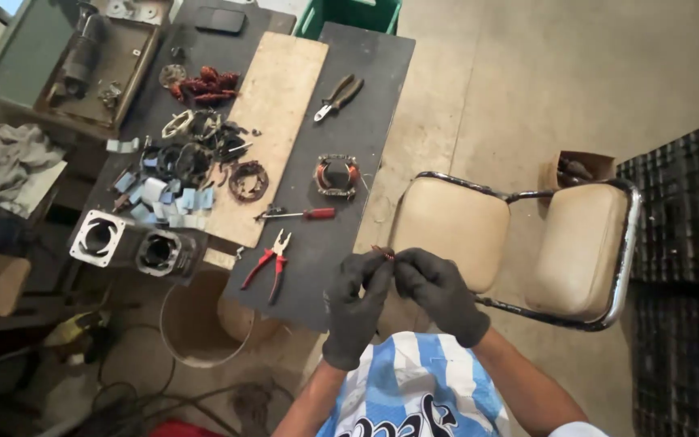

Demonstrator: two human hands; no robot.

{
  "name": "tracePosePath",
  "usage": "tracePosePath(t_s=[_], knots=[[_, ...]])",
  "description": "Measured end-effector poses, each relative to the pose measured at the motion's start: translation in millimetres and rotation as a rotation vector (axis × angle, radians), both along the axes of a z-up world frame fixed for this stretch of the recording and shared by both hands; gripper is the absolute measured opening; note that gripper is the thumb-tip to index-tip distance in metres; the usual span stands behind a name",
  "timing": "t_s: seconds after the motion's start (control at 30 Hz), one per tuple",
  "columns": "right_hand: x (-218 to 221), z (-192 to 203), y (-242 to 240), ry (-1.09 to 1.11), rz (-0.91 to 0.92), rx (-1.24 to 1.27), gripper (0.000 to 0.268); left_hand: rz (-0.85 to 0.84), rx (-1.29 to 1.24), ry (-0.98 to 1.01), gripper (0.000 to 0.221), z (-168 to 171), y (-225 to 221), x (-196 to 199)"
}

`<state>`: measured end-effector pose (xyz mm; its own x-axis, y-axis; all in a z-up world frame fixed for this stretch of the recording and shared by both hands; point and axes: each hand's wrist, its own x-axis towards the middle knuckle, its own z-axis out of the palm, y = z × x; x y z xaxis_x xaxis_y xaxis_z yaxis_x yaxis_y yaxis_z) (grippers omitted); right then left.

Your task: Stripping insulation from wires on an electric motor stator using pliers

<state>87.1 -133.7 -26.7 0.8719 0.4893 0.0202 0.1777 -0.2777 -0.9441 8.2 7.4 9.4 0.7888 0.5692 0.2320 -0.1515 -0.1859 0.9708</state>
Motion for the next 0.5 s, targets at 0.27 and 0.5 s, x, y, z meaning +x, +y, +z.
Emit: tracePosePath(t_s=[0.27,0.5], knots=[[27,-91,-24,1.466,0.397,0.983,0.018,-0.130,-0.297,-0.190,0.017,2,-8,27],[81,32,-17,-0.244,0.171,-0.007,0.010,0.080,0.142,0.183,0.021,36,-23,40]])
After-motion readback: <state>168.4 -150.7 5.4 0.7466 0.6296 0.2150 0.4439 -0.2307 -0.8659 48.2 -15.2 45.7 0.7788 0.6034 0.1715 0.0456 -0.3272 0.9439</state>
